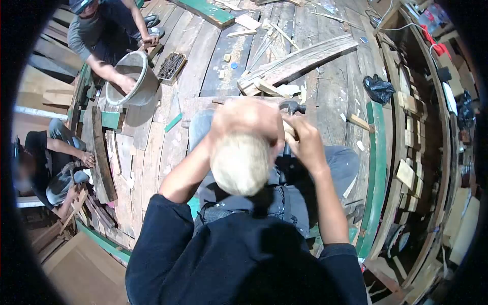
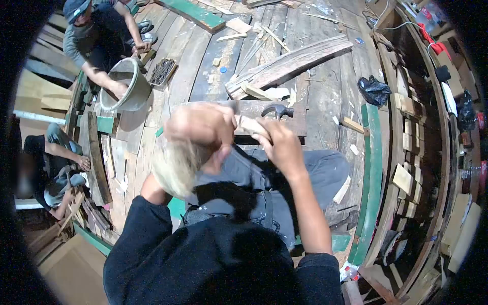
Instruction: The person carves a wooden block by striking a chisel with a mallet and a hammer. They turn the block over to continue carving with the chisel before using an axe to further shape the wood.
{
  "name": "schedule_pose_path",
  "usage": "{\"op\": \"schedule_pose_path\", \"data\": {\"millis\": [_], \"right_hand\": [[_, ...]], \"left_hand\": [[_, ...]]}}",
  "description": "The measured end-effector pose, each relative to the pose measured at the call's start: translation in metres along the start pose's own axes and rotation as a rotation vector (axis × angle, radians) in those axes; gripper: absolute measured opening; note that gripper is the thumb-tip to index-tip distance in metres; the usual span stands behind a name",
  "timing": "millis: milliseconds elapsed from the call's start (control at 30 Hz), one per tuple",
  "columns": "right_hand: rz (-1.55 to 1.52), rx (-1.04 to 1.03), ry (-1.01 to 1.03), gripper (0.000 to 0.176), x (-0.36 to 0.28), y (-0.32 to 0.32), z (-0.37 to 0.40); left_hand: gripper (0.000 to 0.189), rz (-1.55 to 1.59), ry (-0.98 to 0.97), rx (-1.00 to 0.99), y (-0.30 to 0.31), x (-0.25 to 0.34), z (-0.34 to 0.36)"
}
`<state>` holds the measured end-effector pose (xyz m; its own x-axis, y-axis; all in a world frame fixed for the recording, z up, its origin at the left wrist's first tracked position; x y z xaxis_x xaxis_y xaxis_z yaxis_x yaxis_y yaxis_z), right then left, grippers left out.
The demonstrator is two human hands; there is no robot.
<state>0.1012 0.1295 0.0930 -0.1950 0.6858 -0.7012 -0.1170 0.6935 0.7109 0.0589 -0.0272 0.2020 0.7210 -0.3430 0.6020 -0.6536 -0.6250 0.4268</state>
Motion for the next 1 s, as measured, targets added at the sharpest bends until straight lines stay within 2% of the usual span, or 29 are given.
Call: {"op": "schedule_pose_path", "data": {"millis": [33, 67, 133, 200, 267, 333, 400, 467, 533, 600, 667, 700, 733, 800, 900, 1000], "right_hand": [[-0.004, -0.092, -0.030, 0.038, -0.007, -0.002, 0.004], [0.054, -0.152, 0.063, 0.039, -0.009, -0.010, 0.009], [0.028, -0.149, 0.095, 0.042, -0.019, -0.019, 0.016], [-0.018, -0.113, 0.052, 0.038, -0.018, -0.019, 0.024], [-0.101, -0.060, 0.017, 0.036, -0.009, -0.014, 0.033], [-0.213, -0.004, -0.017, 0.032, -0.005, -0.004, 0.040], [-0.257, 0.059, -0.027, 0.033, -0.003, 0.009, 0.048], [-0.342, 0.078, -0.076, 0.033, 0.004, 0.015, 0.056], [-0.423, 0.083, -0.152, 0.033, 0.010, 0.018, 0.065], [-0.491, 0.092, -0.211, 0.030, 0.018, 0.020, 0.073], [-0.568, 0.109, -0.274, 0.030, 0.023, 0.025, 0.080], [-0.567, 0.136, -0.238, 0.031, 0.025, 0.028, 0.083], [-0.621, 0.159, -0.244, 0.031, 0.028, 0.029, 0.086], [-0.730, 0.197, -0.256, 0.031, 0.032, 0.030, 0.091], [-0.792, 0.205, -0.260, 0.030, 0.038, 0.029, 0.094], [-0.847, 0.226, -0.250, 0.031, 0.035, 0.033, 0.093]], "left_hand": [[0.014, 0.075, -0.124, -0.006, 0.001, 0.009, -0.003], [0.017, 0.127, -0.125, 0.062, 0.006, 0.017, -0.006], [0.025, 0.228, -0.136, 0.199, 0.017, 0.035, -0.013], [0.029, 0.266, -0.186, 0.247, 0.035, 0.034, -0.008], [0.032, 0.111, -0.188, 0.279, 0.053, 0.022, 0.002], [0.035, 0.004, -0.067, 0.256, 0.069, -0.006, 0.015], [0.032, -0.199, 0.154, 0.253, 0.067, -0.033, 0.024], [0.032, -0.241, 0.416, 0.064, 0.054, -0.069, 0.026], [0.048, -0.284, 0.493, -0.177, 0.035, -0.124, 0.052], [0.058, -0.419, 0.567, -0.285, 0.011, -0.177, 0.095], [0.062, -0.474, 0.717, -0.530, -0.019, -0.200, 0.118], [0.065, -0.384, 0.820, -0.632, -0.033, -0.215, 0.132], [0.052, -0.457, 0.885, -0.748, -0.047, -0.215, 0.135], [0.038, -0.550, 0.859, -0.820, -0.068, -0.233, 0.152], [0.033, -0.643, 0.834, -1.013, -0.082, -0.248, 0.163], [0.035, -0.567, 0.809, -0.887, -0.073, -0.247, 0.158]]}}
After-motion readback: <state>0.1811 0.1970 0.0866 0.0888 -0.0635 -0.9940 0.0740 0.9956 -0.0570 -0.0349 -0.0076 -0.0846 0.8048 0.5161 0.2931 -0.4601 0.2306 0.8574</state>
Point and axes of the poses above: each hand's wrist, its own z-axis away from the middle knuckle, its own y-axis out of the back of the hand, x = y × z, the point moved 7 cm from there along -z, towards the middle knuckle, and after that the axes turned 14 degrees about -x, right-handed, at the moved point
